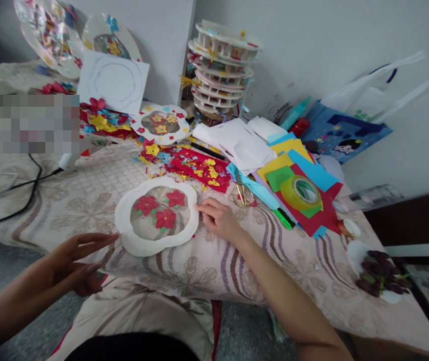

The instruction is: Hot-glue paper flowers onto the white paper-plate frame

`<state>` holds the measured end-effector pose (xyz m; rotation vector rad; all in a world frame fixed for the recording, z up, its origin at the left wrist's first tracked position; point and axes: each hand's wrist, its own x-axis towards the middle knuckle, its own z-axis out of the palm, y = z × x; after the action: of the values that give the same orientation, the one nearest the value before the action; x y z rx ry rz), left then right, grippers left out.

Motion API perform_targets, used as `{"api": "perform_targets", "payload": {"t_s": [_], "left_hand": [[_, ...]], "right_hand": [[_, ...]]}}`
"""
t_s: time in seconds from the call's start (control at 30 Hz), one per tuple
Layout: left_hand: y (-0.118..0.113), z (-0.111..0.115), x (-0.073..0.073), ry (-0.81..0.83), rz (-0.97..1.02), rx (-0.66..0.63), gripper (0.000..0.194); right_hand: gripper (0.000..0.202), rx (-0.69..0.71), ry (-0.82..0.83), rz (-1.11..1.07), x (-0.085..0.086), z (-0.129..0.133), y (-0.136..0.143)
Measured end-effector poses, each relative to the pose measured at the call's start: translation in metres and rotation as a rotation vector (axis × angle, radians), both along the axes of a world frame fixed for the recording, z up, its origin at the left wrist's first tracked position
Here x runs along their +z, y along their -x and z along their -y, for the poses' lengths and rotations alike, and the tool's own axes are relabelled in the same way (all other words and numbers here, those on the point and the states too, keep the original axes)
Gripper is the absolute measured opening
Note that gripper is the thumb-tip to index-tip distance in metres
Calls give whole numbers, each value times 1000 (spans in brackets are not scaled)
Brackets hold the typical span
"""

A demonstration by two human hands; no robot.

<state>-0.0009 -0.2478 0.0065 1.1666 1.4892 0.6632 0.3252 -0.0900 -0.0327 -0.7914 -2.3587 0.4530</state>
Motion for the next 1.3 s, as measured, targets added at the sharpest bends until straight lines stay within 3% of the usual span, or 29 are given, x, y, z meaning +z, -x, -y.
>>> {"api": "perform_targets", "payload": {"t_s": [0.17,0.3,0.43,0.6,0.77,0.83,0.97,1.07,1.17,1.3], "left_hand": [[15,-19,7,-121,-252,38,44],[20,-45,14,-233,-361,108,43],[12,-60,12,-477,-516,82,32],[-27,-49,0,-815,-516,-165,22],[-56,-42,-16,-885,-549,-252,20],[-52,-44,-17,-885,-532,-247,23],[-25,-64,-8,-891,-486,-148,22],[-1,-89,-3,-855,-483,-49,11],[14,-118,-3,-712,-490,17,20],[17,-159,-7,-636,-438,-8,31]], "right_hand": [[39,133,-102,-87,13,14,5],[30,342,-162,35,21,29,16],[21,391,-178,164,21,34,22],[20,231,-136,43,19,31,20],[15,180,-27,45,14,26,17],[17,130,25,-30,14,24,16],[17,-104,97,-196,14,17,15],[11,-217,160,-240,10,10,14],[13,-279,259,-229,4,5,14],[26,-352,378,-155,0,-2,17]]}}
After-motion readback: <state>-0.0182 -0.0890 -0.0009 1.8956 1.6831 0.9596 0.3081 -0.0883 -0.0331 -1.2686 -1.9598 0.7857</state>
